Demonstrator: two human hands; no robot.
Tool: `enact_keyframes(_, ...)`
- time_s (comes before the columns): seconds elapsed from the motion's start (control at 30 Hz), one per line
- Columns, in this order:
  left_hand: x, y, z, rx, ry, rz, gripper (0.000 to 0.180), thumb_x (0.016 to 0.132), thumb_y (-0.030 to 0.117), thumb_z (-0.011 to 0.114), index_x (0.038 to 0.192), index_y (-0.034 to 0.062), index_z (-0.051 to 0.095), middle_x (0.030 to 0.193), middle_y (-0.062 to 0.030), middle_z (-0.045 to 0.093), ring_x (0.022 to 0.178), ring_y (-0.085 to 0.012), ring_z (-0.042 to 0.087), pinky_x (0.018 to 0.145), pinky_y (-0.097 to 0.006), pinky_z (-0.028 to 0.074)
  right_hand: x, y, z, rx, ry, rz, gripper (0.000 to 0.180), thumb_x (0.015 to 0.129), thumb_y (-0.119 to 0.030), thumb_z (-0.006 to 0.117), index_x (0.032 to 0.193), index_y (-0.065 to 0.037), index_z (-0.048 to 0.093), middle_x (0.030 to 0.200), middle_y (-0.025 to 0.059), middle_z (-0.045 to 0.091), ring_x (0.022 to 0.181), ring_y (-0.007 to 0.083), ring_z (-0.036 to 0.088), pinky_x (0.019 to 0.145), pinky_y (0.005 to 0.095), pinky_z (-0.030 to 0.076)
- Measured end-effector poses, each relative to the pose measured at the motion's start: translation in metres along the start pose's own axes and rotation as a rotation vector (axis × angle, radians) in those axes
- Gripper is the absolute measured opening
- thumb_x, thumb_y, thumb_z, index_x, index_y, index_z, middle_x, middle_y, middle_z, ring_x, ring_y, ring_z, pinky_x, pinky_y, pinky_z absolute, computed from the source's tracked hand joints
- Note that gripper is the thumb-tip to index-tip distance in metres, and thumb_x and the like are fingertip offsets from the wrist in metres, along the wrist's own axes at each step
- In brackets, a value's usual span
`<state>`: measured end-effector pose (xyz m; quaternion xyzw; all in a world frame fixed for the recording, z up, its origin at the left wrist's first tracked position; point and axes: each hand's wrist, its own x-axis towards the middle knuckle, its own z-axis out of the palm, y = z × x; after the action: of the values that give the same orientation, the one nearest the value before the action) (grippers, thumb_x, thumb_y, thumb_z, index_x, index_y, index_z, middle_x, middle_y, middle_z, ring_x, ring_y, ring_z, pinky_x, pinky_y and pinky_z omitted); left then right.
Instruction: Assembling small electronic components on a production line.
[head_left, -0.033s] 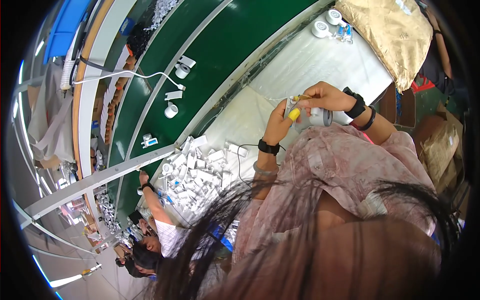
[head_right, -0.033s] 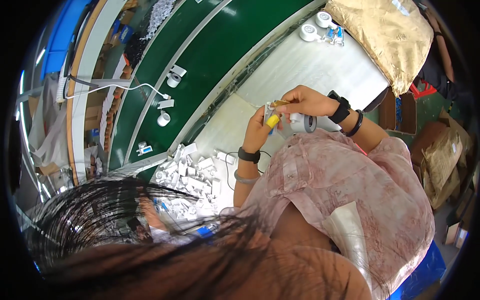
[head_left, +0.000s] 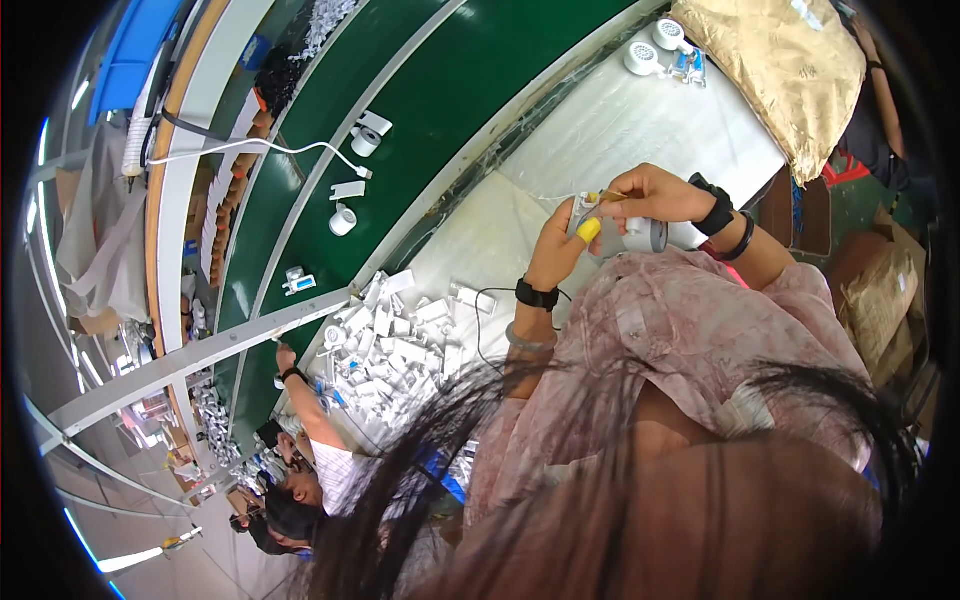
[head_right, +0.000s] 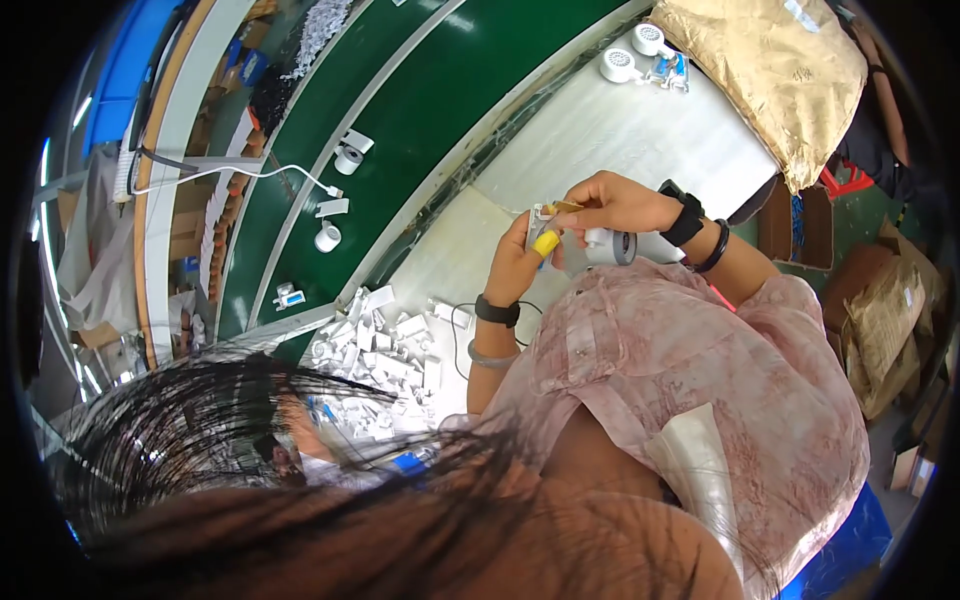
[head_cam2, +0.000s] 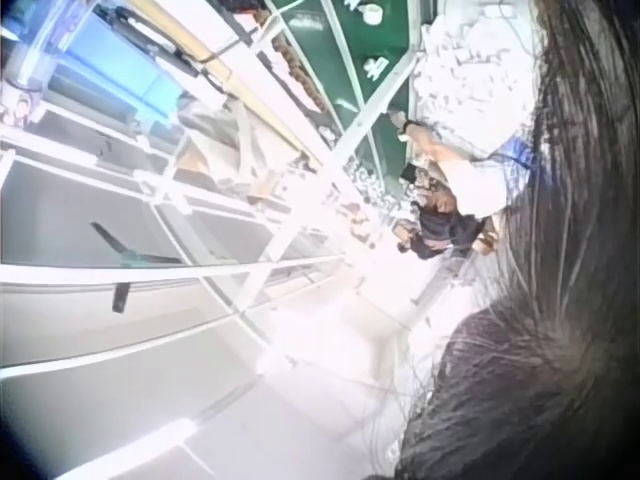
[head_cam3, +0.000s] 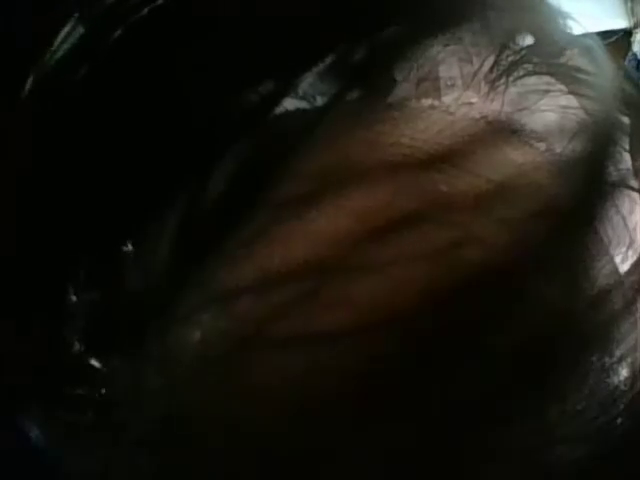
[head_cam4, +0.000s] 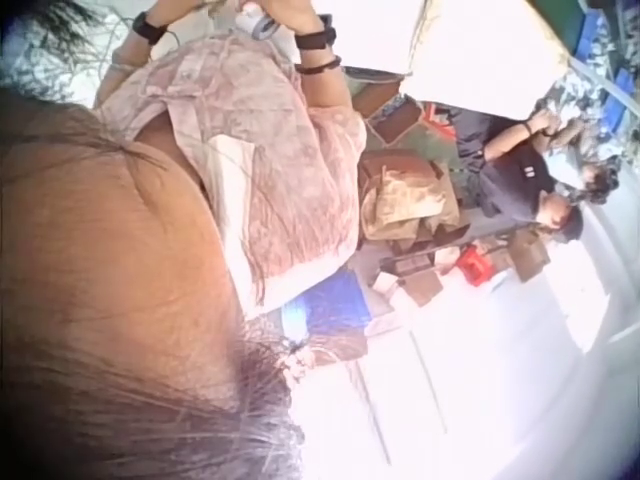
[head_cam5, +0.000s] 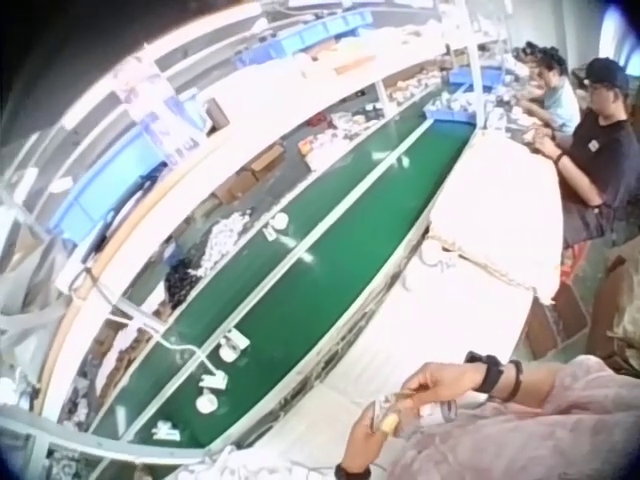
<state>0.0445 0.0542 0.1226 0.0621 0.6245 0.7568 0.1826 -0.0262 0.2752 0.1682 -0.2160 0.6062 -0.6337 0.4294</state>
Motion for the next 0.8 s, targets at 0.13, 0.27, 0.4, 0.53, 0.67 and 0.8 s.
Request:
enact_keyframes(0.13, -0.009, 0.021, 0.003, -0.019, 0.023, -0.064, 0.036, 0.095, 0.008, 0.053, 0.13, 0.0019, 0.046, 0.08, -0.0019, 0.056, 0.065, -0.0088, 0.052, 0.059, -0.024, 0.044, -0.012, -0.002, -0.004, -0.036, -0.195, -0.008, 0.033, 0.097, -0.027, 0.056, 0.114, 0.001, 0.063, 0.084, 0.0032, 0.067, 0.08, 0.0061, 0.057, 0.071, 0.0219, 0.043)
enact_keyframes(0.27, -0.013, 0.035, 0.008, 0.011, 0.029, -0.07, 0.033, 0.096, 0.009, 0.051, 0.128, 0.0017, 0.046, 0.08, -0.0028, 0.055, 0.067, -0.0096, 0.052, 0.06, -0.024, 0.045, -0.017, -0.002, -0.004, -0.035, -0.182, 0.057, 0.031, 0.096, -0.024, 0.057, 0.113, 0.002, 0.064, 0.083, 0.0029, 0.067, 0.076, 0.006, 0.057, 0.069, 0.0222, 0.043)
enact_keyframes(0.4, -0.014, 0.025, 0.01, 0.04, 0.099, 0.044, 0.031, 0.097, 0.009, 0.045, 0.127, 0.0012, 0.045, 0.082, -0.0049, 0.055, 0.067, -0.0103, 0.053, 0.059, -0.025, 0.046, -0.017, -0.001, 0.011, -0.159, -0.064, 0.023, 0.022, 0.089, -0.016, 0.065, 0.104, 0.001, 0.065, 0.082, 0.004, 0.067, 0.065, 0.0083, 0.057, 0.061, 0.024, 0.044)
enact_keyframes(0.53, -0.01, 0.022, 0.024, -0.017, 0.219, 0.02, 0.027, 0.099, 0.012, 0.041, 0.123, 0.0005, 0.044, 0.087, -0.0077, 0.058, 0.066, -0.0126, 0.058, 0.056, -0.027, 0.05, -0.009, 0.018, 0.028, -0.857, 0.434, -0.318, 0.012, 0.078, -0.009, 0.067, 0.089, -0.004, 0.063, 0.07, 0.0062, 0.059, 0.059, 0.0178, 0.058, 0.055, 0.0301, 0.045)
enact_keyframes(0.67, -0.009, 0.028, 0.036, -0.172, 0.27, -0.062, 0.023, 0.099, 0.015, 0.04, 0.117, 0.0015, 0.045, 0.09, -0.0091, 0.059, 0.062, -0.0147, 0.06, 0.05, -0.028, 0.051, -0.003, 0.016, 0.038, -0.933, 0.755, -0.513, 0.011, 0.078, -0.001, 0.065, 0.088, -0.004, 0.06, 0.074, 0.0085, 0.057, 0.062, 0.0238, 0.058, 0.057, 0.0319, 0.047)
enact_keyframes(0.8, -0.009, 0.03, 0.035, -0.171, 0.329, -0.039, 0.025, 0.1, 0.021, 0.041, 0.117, 0.0038, 0.046, 0.089, -0.0105, 0.058, 0.056, -0.0168, 0.058, 0.044, -0.03, 0.05, -0.007, 0.011, 0.043, -0.628, 0.725, -0.452, 0.014, 0.079, 0.004, 0.064, 0.091, -0.002, 0.059, 0.079, 0.0098, 0.057, 0.067, 0.0231, 0.06, 0.063, 0.0309, 0.048)
